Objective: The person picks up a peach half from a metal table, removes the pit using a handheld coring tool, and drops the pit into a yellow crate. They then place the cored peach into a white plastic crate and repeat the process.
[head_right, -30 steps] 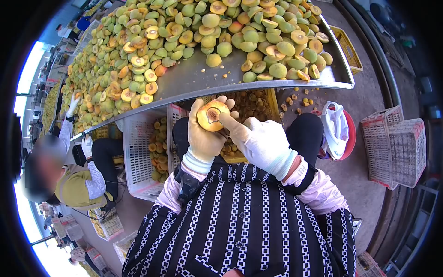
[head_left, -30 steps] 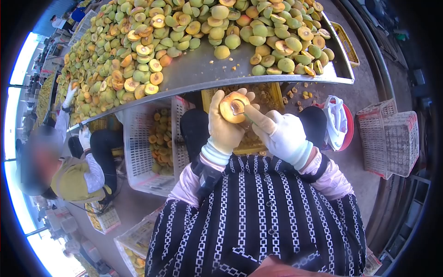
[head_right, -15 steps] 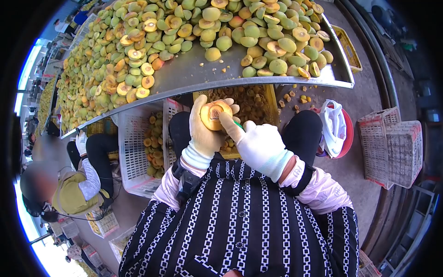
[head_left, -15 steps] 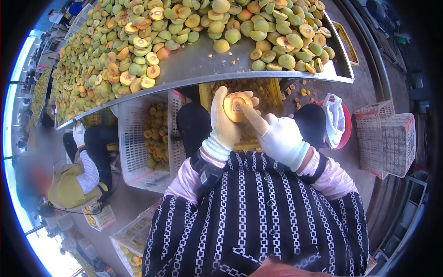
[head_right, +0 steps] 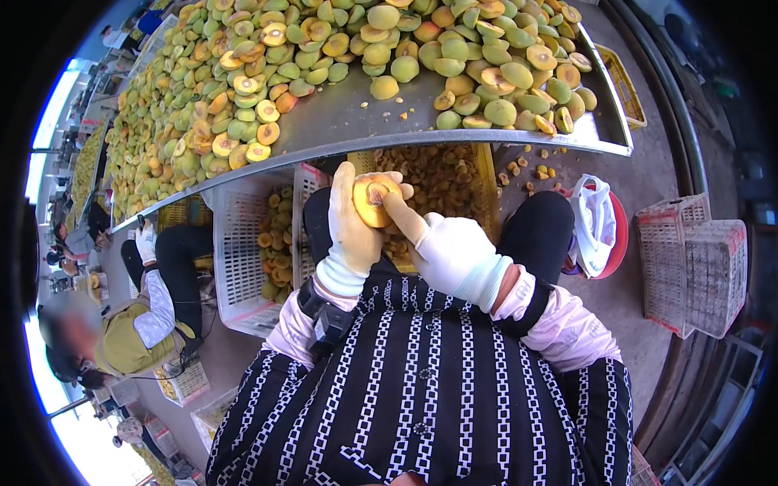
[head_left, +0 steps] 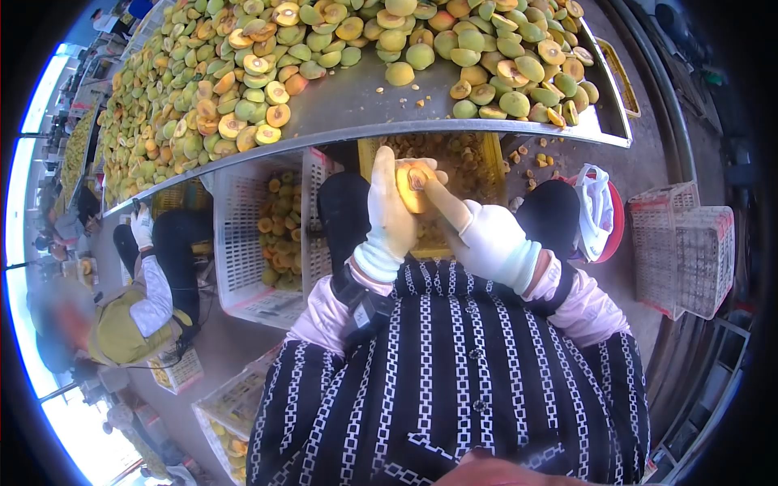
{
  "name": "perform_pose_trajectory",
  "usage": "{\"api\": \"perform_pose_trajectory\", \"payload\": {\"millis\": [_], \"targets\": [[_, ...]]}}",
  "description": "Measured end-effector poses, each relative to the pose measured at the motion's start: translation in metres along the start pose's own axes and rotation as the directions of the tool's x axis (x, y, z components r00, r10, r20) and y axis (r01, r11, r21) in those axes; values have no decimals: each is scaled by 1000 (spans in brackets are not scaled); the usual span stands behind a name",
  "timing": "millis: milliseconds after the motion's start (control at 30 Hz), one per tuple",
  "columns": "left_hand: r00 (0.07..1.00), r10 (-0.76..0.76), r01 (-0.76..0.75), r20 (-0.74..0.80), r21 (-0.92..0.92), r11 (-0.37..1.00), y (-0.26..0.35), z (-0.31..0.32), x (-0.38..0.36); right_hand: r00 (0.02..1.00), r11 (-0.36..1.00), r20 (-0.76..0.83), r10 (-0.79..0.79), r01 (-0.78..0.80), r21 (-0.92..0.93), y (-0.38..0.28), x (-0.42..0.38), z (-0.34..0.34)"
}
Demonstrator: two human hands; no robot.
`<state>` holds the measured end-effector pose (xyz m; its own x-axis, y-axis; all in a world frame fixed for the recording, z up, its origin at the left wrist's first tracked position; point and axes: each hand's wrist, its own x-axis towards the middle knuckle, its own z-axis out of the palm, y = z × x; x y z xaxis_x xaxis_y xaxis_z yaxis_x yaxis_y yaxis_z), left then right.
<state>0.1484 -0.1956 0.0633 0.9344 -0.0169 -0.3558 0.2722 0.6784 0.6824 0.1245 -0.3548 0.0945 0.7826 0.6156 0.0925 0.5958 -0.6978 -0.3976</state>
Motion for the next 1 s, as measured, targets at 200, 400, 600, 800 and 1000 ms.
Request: {"api": "perform_pose_trajectory", "payload": {"millis": [200,400,600,800,1000], "targets": [[959,280,-278,40,313,908,-8,-4,13,988,878,-155,28,50,477,9,1,20],[968,-247,232,46,209,950,5,0,12,996,980,83,32,-48,195,16,-10,14],[803,-507,400,314,345,849,6,-20,24,964,835,266,5,-150,529,31,-16,1],[982,-159,127,100,270,954,-16,-3,19,976,916,40,215,-216,337,37,-9,10],[935,-332,304,124,198,932,-9,-6,16,951,967,190,243,-253,26,21,1,2]]}}
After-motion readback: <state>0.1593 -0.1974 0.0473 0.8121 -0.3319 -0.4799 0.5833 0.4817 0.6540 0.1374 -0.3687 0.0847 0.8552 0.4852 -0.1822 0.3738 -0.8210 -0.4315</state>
